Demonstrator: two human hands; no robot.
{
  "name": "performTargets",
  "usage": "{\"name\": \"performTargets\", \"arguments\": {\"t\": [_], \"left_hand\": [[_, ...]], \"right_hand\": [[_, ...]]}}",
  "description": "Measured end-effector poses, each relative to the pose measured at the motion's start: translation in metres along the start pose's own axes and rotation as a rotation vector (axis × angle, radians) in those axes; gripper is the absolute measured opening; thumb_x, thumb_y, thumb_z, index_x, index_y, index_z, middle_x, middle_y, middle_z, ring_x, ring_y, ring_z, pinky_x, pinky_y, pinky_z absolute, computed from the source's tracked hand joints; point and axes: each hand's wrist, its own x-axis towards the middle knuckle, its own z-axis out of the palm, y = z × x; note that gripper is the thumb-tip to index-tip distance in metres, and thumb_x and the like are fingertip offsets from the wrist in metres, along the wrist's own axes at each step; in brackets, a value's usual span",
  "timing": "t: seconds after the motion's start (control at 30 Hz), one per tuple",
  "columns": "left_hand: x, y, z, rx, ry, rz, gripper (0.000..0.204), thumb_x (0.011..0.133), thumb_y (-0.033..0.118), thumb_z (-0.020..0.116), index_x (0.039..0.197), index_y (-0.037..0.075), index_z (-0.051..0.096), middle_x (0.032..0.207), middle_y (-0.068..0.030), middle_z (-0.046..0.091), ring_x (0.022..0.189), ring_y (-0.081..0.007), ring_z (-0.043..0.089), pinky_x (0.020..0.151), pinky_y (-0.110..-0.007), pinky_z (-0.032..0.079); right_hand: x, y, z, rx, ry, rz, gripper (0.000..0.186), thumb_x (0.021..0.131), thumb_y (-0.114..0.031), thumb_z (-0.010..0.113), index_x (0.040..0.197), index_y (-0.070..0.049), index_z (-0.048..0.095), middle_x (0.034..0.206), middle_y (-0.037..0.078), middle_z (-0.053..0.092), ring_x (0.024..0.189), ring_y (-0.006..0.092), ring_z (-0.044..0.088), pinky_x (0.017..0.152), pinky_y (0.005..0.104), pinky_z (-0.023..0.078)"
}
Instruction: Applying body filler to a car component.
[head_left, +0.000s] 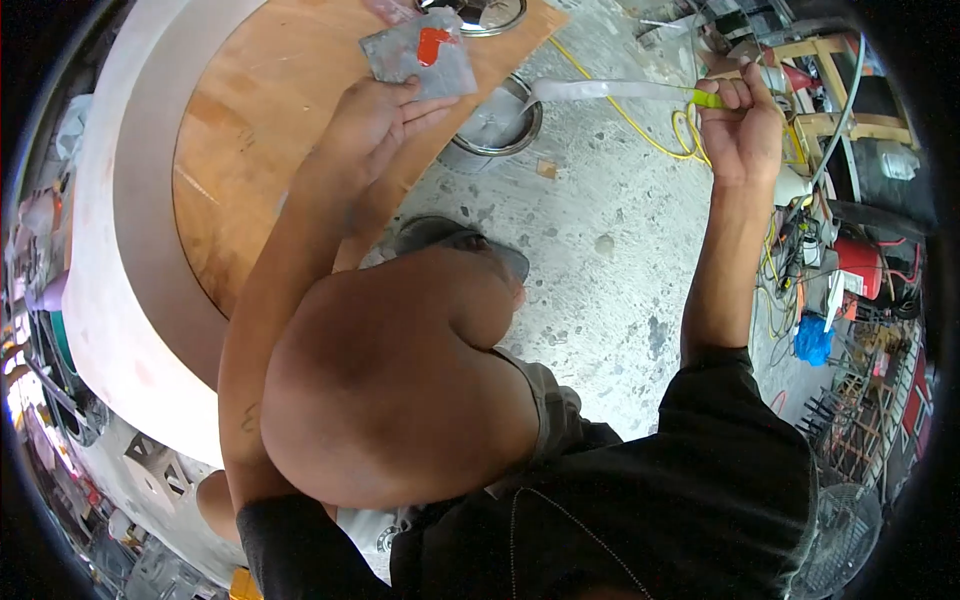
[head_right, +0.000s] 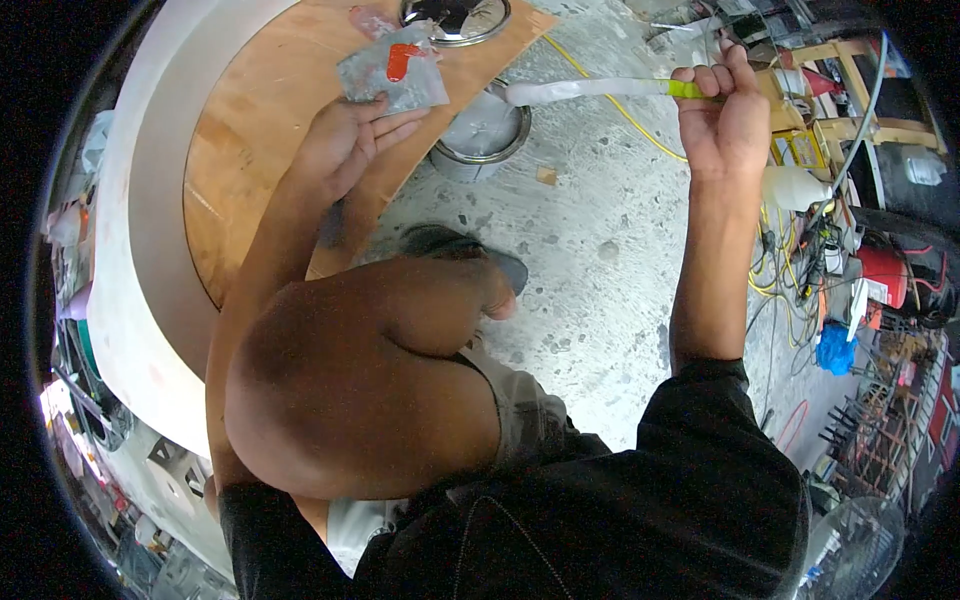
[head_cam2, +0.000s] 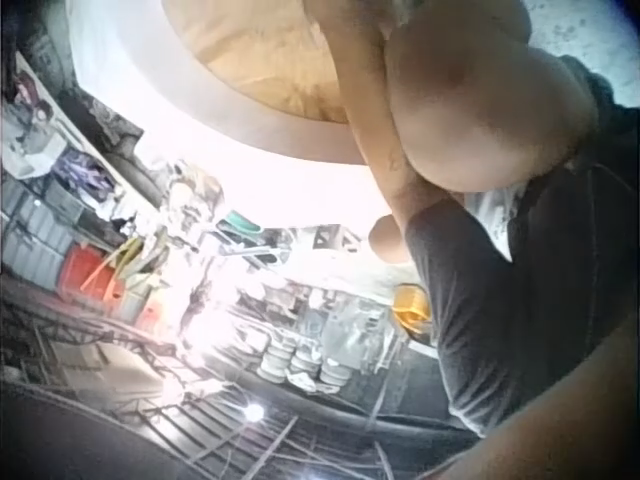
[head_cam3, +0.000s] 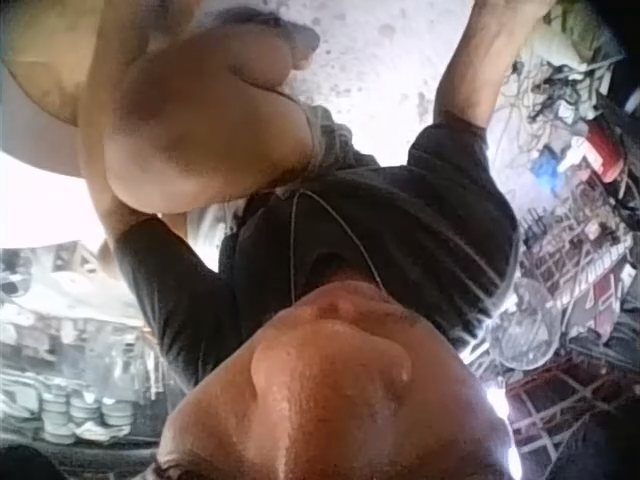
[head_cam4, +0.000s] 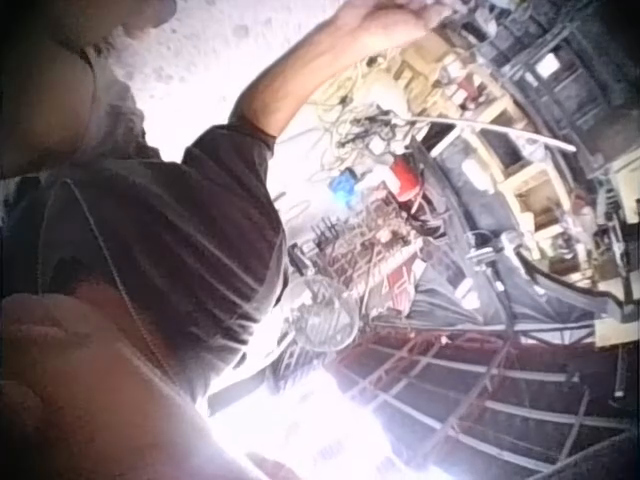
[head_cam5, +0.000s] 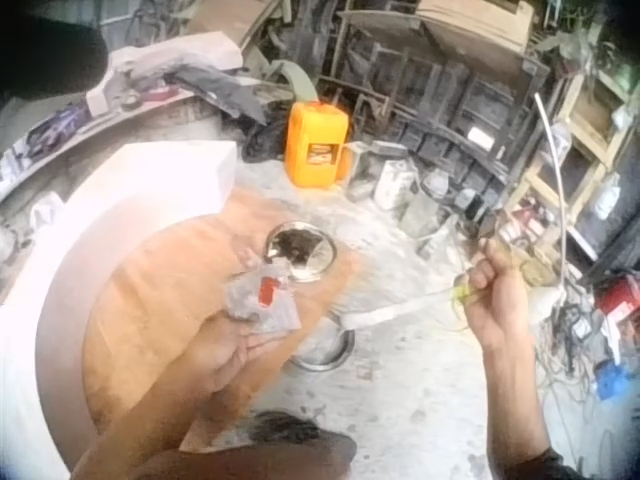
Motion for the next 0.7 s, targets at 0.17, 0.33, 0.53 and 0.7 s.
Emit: {"name": "performTargets", "arguments": {"t": [0.17,0.33,0.53,0.7], "left_hand": [[0.023,-0.021,0.001,0.100,-0.056,0.011,0.040,0.102,0.007,0.044,0.138,-0.010,0.036,0.135,-0.0218,0.052,0.123,-0.0364,0.058,0.105,-0.042,0.048],[0.034,-0.032,0.003,0.181,0.026,0.010,0.041,0.102,0.007,0.044,0.140,-0.006,0.036,0.135,-0.0211,0.053,0.121,-0.0347,0.060,0.103,-0.042,0.048],[0.033,-0.039,0.012,0.233,-0.004,0.025,0.041,0.102,0.007,0.045,0.141,-0.001,0.036,0.136,-0.0189,0.053,0.119,-0.0321,0.061,0.104,-0.042,0.047],[0.040,-0.049,0.005,0.133,-0.065,0.054,0.039,0.100,0.006,0.043,0.138,-0.003,0.039,0.128,-0.0186,0.057,0.112,-0.0323,0.064,0.100,-0.042,0.050]], "right_hand": [[0.004,-0.008,0.000,0.014,-0.033,0.008,0.015,0.103,-0.015,0.048,0.099,-0.004,0.058,0.064,-0.006,0.031,0.060,0.0100,0.033,0.076,0.0350,0.043],[0.008,-0.013,-0.002,0.096,-0.154,0.075,0.015,0.103,-0.014,0.049,0.100,-0.002,0.057,0.065,-0.005,0.033,0.062,0.0110,0.037,0.079,0.0363,0.044],[0.009,-0.019,0.005,0.151,-0.214,0.108,0.012,0.100,-0.011,0.052,0.104,-0.001,0.057,0.066,-0.005,0.034,0.062,0.0111,0.039,0.080,0.0378,0.044],[0.009,-0.014,0.013,0.157,-0.244,0.113,0.012,0.100,-0.011,0.052,0.104,0.000,0.057,0.065,-0.005,0.034,0.062,0.0113,0.039,0.080,0.0381,0.044]]}}
